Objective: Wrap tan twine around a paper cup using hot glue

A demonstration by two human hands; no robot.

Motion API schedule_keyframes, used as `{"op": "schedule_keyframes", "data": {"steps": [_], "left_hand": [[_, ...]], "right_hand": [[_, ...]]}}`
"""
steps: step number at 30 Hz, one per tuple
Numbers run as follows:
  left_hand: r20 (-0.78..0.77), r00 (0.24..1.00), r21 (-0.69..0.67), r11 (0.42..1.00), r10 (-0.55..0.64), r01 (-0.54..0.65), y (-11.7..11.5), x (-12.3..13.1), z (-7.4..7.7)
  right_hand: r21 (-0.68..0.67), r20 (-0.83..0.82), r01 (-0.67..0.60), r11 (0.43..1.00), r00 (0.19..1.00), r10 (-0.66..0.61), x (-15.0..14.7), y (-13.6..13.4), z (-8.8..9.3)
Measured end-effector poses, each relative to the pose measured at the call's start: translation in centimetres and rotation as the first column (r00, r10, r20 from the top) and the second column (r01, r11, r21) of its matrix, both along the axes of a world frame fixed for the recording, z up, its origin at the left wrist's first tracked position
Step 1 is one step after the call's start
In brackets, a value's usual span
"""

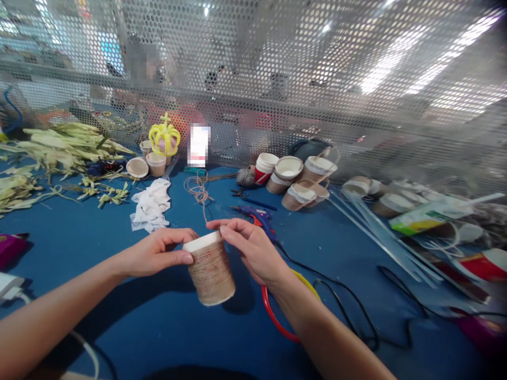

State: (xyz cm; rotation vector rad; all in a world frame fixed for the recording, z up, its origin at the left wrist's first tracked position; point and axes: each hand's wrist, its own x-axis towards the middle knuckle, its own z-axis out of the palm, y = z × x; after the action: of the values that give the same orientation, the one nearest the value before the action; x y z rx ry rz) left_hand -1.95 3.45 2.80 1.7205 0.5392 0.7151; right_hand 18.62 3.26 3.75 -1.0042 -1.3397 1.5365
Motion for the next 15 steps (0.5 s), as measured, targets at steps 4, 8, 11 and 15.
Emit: {"op": "schedule_keyframes", "data": {"steps": [4, 8, 11, 15], "left_hand": [[0.037, 0.999, -0.010, 1.000, -0.011, 0.011, -0.02, -0.08, 0.10], [0.041, 0.999, -0.007, 1.000, -0.011, 0.011, -0.03, -0.21, 0.09], [0.032, 0.999, -0.009, 1.000, -0.011, 0.011, -0.02, -0.26, 0.19], [0.029, 1.000, -0.006, 1.000, -0.012, 0.012, -0.01, -0.29, 0.32]], "right_hand": [[-0.089, -0.099, -0.029, 0.996, 0.995, 0.020, -0.08, -0.13, -0.13], [-0.118, -0.192, -0.028, 0.993, 0.981, 0.005, -0.20, -0.07, -0.17], [-0.113, -0.196, -0.016, 0.994, 0.981, -0.006, -0.23, -0.01, -0.16], [-0.103, -0.186, -0.005, 0.995, 0.982, -0.015, -0.18, 0.05, -0.28]]}}
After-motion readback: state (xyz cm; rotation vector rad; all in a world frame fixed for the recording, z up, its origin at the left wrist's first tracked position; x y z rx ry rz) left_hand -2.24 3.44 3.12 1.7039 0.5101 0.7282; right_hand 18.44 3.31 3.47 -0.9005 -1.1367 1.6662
